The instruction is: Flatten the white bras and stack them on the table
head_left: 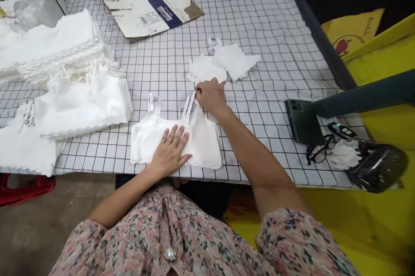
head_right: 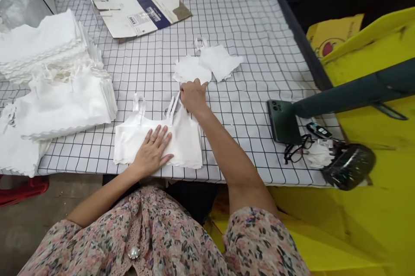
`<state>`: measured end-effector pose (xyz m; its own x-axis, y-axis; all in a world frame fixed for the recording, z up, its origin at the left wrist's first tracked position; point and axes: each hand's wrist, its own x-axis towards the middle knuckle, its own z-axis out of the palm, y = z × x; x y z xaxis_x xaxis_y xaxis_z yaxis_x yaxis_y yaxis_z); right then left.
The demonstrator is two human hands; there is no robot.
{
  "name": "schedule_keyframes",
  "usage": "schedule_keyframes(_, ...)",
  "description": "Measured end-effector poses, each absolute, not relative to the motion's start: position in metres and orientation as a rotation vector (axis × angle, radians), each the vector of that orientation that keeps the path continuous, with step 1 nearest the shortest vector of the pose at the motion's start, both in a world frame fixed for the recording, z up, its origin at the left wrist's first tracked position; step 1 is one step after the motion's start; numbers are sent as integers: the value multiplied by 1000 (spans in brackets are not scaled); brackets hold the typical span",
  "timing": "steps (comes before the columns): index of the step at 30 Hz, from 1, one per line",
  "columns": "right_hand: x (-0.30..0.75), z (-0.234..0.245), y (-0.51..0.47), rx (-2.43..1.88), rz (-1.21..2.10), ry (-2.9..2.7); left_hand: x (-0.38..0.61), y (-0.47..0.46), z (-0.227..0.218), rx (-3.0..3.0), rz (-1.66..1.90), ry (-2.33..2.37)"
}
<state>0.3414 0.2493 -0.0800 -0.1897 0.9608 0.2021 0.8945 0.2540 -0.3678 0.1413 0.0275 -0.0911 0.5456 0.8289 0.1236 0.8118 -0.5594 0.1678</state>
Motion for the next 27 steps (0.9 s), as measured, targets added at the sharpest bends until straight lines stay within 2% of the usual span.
schedule_keyframes(3,361,-80,254,-1670,204,-2025,140,25,-93,2699,302,1439)
schedule_keyframes(8,393,-75,279,-1659,471,-2039,141,26,-93,2679,334,1456)
schedule_keyframes(12,390,-77,294,-1676,172,-2016,141,27,-91,2675,346,1452)
schedule_keyframes(16,384,-69,300,-1727,338,-1829,140,27,-91,2682,342,1461)
schedule_keyframes(21,419,-18,312,-1532,614,-1060,139,28,-92,2686,369,1458)
schedule_keyframes(24,444,21,302,-1469,616,-992,134,32,-92,2644,470,1429)
schedule_keyframes(27,458,49,271,-1393,531,-1035,129,38,-93,2513,725,1358)
